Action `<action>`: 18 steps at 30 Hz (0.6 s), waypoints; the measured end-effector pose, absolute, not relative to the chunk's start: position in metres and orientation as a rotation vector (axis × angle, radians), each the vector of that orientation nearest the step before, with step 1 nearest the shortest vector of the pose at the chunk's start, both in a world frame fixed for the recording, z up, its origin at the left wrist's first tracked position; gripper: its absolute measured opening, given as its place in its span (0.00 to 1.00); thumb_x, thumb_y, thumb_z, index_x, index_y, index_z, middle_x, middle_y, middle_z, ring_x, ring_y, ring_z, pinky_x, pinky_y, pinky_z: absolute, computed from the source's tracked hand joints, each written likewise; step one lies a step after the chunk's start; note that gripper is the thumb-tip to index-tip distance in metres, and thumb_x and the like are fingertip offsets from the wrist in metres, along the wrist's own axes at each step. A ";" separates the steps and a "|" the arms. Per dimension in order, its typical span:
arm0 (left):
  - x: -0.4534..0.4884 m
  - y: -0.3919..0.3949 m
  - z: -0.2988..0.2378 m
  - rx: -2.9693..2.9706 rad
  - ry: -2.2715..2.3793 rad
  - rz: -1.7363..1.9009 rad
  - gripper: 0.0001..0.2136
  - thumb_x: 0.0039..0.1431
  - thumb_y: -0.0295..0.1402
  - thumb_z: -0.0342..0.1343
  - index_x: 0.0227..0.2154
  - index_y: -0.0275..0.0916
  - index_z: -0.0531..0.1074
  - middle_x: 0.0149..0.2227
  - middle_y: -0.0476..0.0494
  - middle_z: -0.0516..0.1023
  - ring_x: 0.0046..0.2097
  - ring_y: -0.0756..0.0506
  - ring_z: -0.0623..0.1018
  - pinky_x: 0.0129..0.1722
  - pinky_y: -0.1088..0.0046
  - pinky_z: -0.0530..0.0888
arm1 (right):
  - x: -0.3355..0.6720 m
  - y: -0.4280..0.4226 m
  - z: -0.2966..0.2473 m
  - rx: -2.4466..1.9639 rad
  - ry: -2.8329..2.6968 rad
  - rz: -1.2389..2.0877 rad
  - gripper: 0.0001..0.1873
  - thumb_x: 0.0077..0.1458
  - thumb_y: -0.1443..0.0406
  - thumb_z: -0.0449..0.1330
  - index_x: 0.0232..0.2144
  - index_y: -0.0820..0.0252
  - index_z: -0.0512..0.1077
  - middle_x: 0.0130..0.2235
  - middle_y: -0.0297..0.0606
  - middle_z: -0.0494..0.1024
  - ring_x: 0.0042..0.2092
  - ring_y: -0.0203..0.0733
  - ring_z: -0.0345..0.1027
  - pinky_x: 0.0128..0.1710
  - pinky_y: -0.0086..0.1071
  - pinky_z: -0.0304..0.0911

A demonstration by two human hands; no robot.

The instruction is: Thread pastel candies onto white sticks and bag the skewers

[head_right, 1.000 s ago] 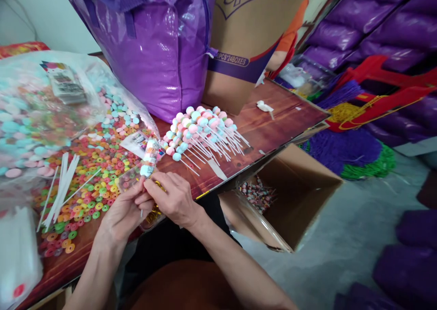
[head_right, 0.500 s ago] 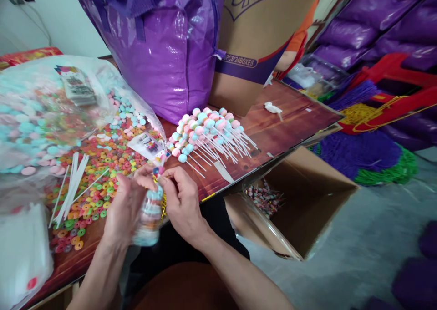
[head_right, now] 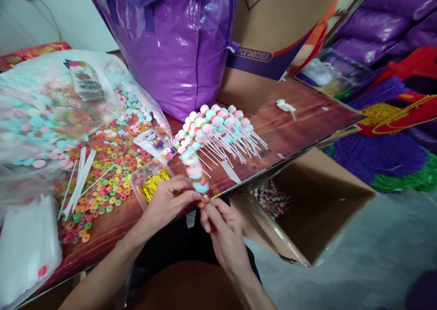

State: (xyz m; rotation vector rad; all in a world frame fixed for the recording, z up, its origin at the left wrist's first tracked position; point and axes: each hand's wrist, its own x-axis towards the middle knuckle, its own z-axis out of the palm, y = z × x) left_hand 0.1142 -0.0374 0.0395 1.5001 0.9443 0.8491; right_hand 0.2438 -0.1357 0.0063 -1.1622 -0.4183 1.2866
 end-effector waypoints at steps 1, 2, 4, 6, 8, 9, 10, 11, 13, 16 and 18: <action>0.112 -0.026 0.040 1.604 0.989 0.855 0.08 0.59 0.35 0.61 0.27 0.41 0.81 0.31 0.44 0.78 0.35 0.45 0.75 0.40 0.70 0.69 | 0.253 -0.143 -0.003 -1.142 -0.285 1.252 0.13 0.49 0.56 0.71 0.30 0.59 0.77 0.24 0.29 0.68 0.23 0.28 0.55 0.24 0.26 0.55; 0.108 -0.011 0.040 1.700 1.095 0.887 0.07 0.59 0.36 0.60 0.29 0.42 0.81 0.33 0.43 0.79 0.37 0.44 0.75 0.42 0.69 0.69 | 0.264 -0.149 -0.013 -1.127 -0.165 1.202 0.13 0.46 0.57 0.73 0.30 0.58 0.77 0.25 0.29 0.68 0.23 0.28 0.55 0.24 0.26 0.57; 0.100 0.021 0.039 1.878 1.414 0.867 0.06 0.58 0.36 0.60 0.34 0.41 0.80 0.37 0.41 0.79 0.40 0.42 0.75 0.44 0.66 0.69 | 0.288 -0.159 -0.033 -1.087 0.009 1.109 0.15 0.43 0.57 0.74 0.31 0.56 0.77 0.26 0.27 0.68 0.22 0.27 0.54 0.23 0.26 0.57; 0.093 0.051 0.034 2.027 1.730 0.681 0.08 0.56 0.34 0.62 0.37 0.39 0.78 0.42 0.37 0.78 0.46 0.38 0.75 0.46 0.64 0.69 | 0.311 -0.163 -0.048 -1.098 0.088 1.042 0.19 0.41 0.54 0.74 0.35 0.54 0.77 0.27 0.28 0.70 0.22 0.28 0.54 0.22 0.27 0.58; 0.089 0.073 0.027 2.077 1.883 0.448 0.08 0.54 0.33 0.62 0.38 0.39 0.77 0.42 0.37 0.78 0.45 0.37 0.75 0.44 0.65 0.69 | 0.324 -0.161 -0.054 -1.147 0.099 1.017 0.23 0.40 0.51 0.74 0.35 0.56 0.78 0.27 0.29 0.71 0.21 0.28 0.54 0.21 0.27 0.58; 0.088 0.080 0.023 2.074 1.918 0.370 0.07 0.55 0.33 0.62 0.37 0.40 0.76 0.41 0.38 0.79 0.44 0.38 0.76 0.42 0.65 0.69 | 0.325 -0.158 -0.054 -1.169 0.076 1.018 0.24 0.40 0.50 0.73 0.35 0.57 0.78 0.27 0.29 0.71 0.21 0.28 0.54 0.20 0.27 0.57; 0.088 0.084 0.020 2.061 1.939 0.333 0.05 0.55 0.33 0.60 0.35 0.41 0.76 0.39 0.39 0.80 0.42 0.39 0.77 0.41 0.66 0.69 | 0.323 -0.155 -0.051 -1.184 0.031 1.016 0.24 0.41 0.49 0.72 0.35 0.58 0.78 0.26 0.29 0.70 0.21 0.29 0.54 0.20 0.27 0.57; 0.087 0.085 0.018 2.042 1.950 0.338 0.04 0.57 0.33 0.58 0.33 0.41 0.76 0.37 0.41 0.80 0.40 0.40 0.77 0.39 0.67 0.68 | 0.317 -0.150 -0.047 -1.194 -0.034 1.012 0.23 0.43 0.50 0.71 0.36 0.59 0.78 0.26 0.30 0.70 0.22 0.29 0.55 0.21 0.27 0.56; 0.084 0.082 0.017 2.004 1.941 0.458 0.05 0.58 0.34 0.56 0.31 0.42 0.76 0.33 0.43 0.80 0.36 0.42 0.76 0.37 0.69 0.67 | 0.299 -0.140 -0.036 -1.218 -0.219 0.943 0.18 0.49 0.53 0.69 0.37 0.58 0.78 0.26 0.30 0.70 0.23 0.30 0.57 0.22 0.26 0.55; 0.079 0.063 0.028 1.944 1.836 0.749 0.05 0.58 0.35 0.58 0.29 0.41 0.75 0.32 0.46 0.79 0.32 0.47 0.74 0.34 0.71 0.66 | 0.266 -0.119 -0.015 -1.297 -0.563 0.879 0.11 0.56 0.57 0.64 0.38 0.58 0.76 0.26 0.31 0.71 0.25 0.32 0.60 0.23 0.26 0.56; 0.078 0.043 0.039 1.896 1.719 0.906 0.05 0.57 0.35 0.59 0.28 0.40 0.75 0.31 0.48 0.78 0.29 0.49 0.72 0.33 0.72 0.65 | 0.246 -0.101 -0.002 -1.343 -0.759 0.935 0.12 0.57 0.58 0.63 0.40 0.59 0.76 0.31 0.34 0.75 0.28 0.34 0.64 0.25 0.28 0.60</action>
